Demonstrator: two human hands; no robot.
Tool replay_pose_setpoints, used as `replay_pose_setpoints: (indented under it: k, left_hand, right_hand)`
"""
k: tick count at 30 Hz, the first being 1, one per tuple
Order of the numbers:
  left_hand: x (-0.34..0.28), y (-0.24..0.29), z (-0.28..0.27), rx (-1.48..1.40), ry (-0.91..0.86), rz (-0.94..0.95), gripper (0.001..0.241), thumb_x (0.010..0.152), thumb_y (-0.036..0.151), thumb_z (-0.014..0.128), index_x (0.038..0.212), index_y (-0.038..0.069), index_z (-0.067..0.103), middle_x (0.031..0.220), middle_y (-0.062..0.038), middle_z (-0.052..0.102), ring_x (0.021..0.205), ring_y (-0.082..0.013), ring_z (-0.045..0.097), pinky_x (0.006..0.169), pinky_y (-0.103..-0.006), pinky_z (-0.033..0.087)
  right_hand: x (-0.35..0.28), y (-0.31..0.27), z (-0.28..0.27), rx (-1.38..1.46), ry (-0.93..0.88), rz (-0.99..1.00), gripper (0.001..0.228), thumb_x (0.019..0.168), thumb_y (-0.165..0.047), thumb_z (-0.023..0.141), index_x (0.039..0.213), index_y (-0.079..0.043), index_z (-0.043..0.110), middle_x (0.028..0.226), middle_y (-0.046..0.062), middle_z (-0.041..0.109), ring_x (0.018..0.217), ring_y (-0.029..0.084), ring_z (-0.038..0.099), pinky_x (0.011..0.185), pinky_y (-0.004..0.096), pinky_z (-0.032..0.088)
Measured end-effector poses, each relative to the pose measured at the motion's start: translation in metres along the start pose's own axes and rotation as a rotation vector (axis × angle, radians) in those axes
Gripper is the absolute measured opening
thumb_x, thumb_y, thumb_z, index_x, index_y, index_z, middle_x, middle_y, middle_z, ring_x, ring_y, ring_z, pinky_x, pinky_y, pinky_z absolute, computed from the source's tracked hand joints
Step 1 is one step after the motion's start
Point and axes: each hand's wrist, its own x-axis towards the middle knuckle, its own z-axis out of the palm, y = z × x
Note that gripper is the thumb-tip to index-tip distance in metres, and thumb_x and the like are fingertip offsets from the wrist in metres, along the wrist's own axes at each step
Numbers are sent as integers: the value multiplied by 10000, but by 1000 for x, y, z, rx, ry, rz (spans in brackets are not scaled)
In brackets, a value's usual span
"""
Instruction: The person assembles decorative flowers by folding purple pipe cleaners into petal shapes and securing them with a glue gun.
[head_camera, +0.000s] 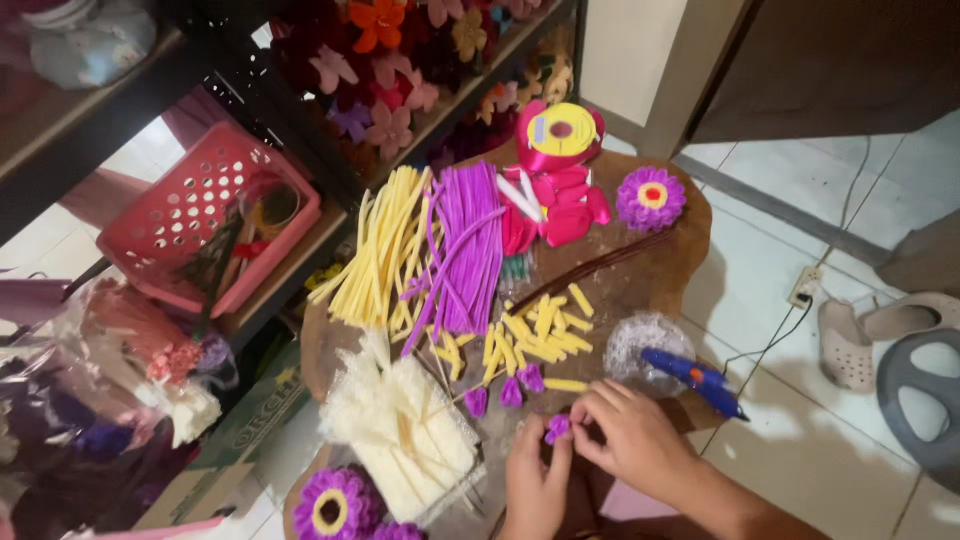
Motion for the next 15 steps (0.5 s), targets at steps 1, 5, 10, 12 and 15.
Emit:
replay_pose_setpoints:
  k: [1,5,10,12,15]
  left_hand:
    - [2,-2,1,-4,2,5,135,962,222,547,883,117,578,791,-58,629,728,-212,574,668,-346,427]
    - [12,-2,2,-37,73,-33,180,957,252,576,831,124,592,748,-16,595,714,-158,531,666,-320,419]
    - [28,7,7,-128,91,-36,136,937,208,589,903,105,672,815,-18,690,750,-146,613,685,-293,466]
    - [30,2,7,-61,114,-12,147,959,205,569,864,104,620,780,-36,621,743,-174,566,691,-317,435]
    - [35,21,2,-124,99,0,153,961,207,553,928,93,648,850,-45,667,805,-175,603,743,-319,458]
  right_hand:
    - [0,2,4,-6,2,-3,69,828,-187,672,818,-149,615,834,-17,647,805,160,627,724,335,528]
    - [8,8,17,-63,58,6,99,830,-207,622,814,-161,536,809,-11,565,767,190,574,658,349,469]
    - [14,14,22,-99,83,20,132,835,-155,599,801,-138,473,812,19,528,761,200,533,671,348,458]
    - [18,13,19,-90,125,17,126,877,-172,577,815,-126,477,819,42,539,759,238,549,664,378,448]
    - [20,11,13,-50,128,21,229,889,-206,582,733,-135,429,742,32,516,714,237,528,634,390,428]
